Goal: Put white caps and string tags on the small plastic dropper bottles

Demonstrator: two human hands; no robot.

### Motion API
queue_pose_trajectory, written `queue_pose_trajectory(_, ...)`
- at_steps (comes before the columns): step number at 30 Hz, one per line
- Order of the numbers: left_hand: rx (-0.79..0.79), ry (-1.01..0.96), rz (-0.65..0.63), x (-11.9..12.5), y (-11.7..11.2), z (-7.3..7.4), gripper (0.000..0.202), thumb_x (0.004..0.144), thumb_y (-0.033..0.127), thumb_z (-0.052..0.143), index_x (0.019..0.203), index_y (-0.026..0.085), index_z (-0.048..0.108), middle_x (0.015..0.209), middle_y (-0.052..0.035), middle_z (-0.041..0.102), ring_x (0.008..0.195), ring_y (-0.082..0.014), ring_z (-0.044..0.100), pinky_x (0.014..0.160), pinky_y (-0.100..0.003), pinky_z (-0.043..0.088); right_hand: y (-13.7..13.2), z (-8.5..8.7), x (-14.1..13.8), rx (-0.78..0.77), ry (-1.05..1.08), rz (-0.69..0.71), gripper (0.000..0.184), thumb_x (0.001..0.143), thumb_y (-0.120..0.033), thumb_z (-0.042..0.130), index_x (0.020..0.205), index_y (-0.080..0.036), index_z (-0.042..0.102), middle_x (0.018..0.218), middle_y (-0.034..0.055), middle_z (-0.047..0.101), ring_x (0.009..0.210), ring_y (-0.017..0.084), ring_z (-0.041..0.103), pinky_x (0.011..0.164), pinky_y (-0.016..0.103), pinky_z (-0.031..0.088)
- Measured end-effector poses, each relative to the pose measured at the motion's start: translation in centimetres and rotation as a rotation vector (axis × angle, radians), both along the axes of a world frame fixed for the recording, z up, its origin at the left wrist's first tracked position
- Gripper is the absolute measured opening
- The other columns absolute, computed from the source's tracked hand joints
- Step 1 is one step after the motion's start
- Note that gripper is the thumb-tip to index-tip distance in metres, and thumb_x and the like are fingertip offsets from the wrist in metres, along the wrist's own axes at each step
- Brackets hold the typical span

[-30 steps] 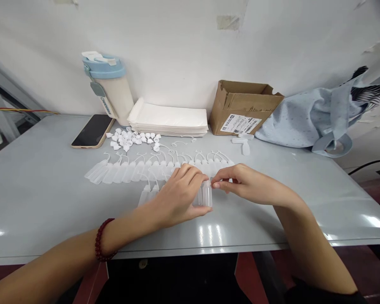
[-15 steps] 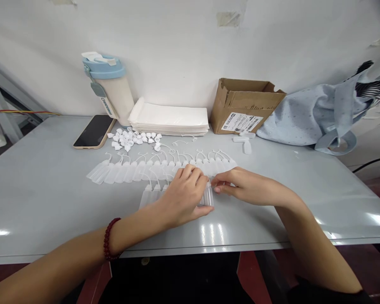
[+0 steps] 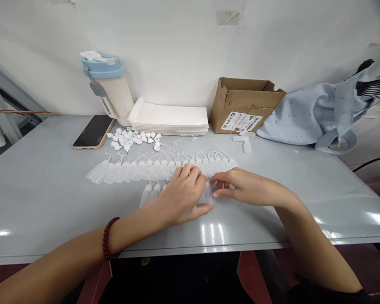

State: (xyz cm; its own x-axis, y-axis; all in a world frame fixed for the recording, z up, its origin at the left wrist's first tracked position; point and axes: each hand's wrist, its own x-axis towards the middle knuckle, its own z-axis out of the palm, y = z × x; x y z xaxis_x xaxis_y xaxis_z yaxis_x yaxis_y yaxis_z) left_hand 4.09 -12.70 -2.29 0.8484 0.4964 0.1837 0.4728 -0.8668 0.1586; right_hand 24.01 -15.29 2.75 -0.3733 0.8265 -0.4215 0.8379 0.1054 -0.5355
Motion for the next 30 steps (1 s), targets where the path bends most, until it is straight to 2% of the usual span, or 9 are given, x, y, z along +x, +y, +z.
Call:
queue_pose_trajectory(7,0.021,0.019,-0.002,-0.09,-0.19,0.06,0.049,0.084,0.052,0.056,0.106,0.009,0.059,0.100,-0.0148,0.054,0.097,-0.0301,0.044,0.080,-0.042,0.040,0.06,-0.01,-0.08,-0.009,0.001,0.005,0.032,0.087,-0.037,0.054,0.109,-0.017,0.066,0.086,0.0064,0.068,0.080,0.020,0.058,0.068,0.030,0.040)
queue_pose_trajectory(22,0.030,-0.019,-0.007,-0.12,-0.24,0.13,0.048,0.082,0.051,0.059,0.106,0.009,0.058,0.102,-0.0156,0.054,0.096,-0.0307,0.044,0.078,-0.042,0.040,0.06,-0.10,0.19,0.030,0.035,-0.003,0.033,0.087,-0.036,0.055,0.112,-0.017,0.066,0.092,0.0082,0.070,0.083,0.021,0.061,0.072,0.032,0.044)
queue_pose_trajectory(30,0.001,-0.110,-0.013,-0.26,0.02,0.27,0.055,0.079,0.056,0.061,0.106,0.009,0.059,0.102,-0.0149,0.055,0.095,-0.0294,0.044,0.077,-0.042,0.040,0.12,0.30,0.27,0.012,0.077,-0.015,0.031,0.086,-0.037,0.055,0.107,-0.018,0.068,0.092,0.0074,0.070,0.085,0.021,0.061,0.073,0.032,0.044)
